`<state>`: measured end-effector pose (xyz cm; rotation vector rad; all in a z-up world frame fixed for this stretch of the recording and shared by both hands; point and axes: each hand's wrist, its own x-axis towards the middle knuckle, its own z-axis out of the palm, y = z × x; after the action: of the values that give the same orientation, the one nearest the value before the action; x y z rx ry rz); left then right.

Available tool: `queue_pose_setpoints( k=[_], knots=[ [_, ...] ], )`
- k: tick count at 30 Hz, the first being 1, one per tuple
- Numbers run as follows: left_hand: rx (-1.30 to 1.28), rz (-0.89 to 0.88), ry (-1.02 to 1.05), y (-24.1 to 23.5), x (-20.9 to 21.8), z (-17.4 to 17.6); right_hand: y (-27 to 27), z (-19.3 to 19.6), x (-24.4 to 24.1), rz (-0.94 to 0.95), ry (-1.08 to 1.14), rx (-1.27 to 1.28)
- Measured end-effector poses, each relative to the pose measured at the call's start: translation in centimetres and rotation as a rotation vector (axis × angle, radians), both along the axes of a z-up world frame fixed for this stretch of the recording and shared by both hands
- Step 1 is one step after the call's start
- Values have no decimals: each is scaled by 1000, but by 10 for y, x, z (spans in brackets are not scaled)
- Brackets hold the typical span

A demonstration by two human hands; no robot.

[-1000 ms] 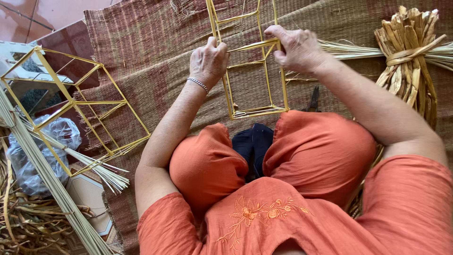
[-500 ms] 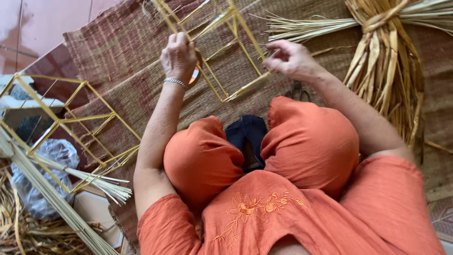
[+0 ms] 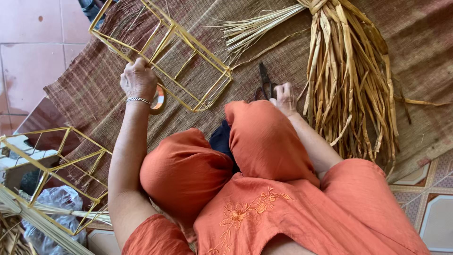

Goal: The person sits on a woven mat and weaves thin bamboo strips around a rectangular metal frame. They use their hands to thread the strips through the frame's grid and secure them with adhesive tape. The person uses scissors to trim the excess bamboo and tape during the process.

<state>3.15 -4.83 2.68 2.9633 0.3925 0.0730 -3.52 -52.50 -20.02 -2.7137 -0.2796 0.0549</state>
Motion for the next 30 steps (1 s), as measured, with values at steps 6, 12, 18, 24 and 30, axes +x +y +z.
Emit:
queue_pose_setpoints(
  k=[6, 12, 18, 24, 30],
  knots=[
    [-560, 108, 15, 6, -8, 22, 21, 3, -22, 56, 117, -43],
    [-1237, 333, -133, 13, -18, 8, 2, 17, 19, 172, 270, 11],
    [-1197, 243, -181, 16, -15, -34, -25, 64, 73, 54, 423, 482],
    [-937, 287, -102, 9, -15, -28, -11, 216, 148, -11, 574, 888],
    [-963, 280, -76, 4, -16, -19, 117, 364, 144, 523, 855, 622]
  ],
)
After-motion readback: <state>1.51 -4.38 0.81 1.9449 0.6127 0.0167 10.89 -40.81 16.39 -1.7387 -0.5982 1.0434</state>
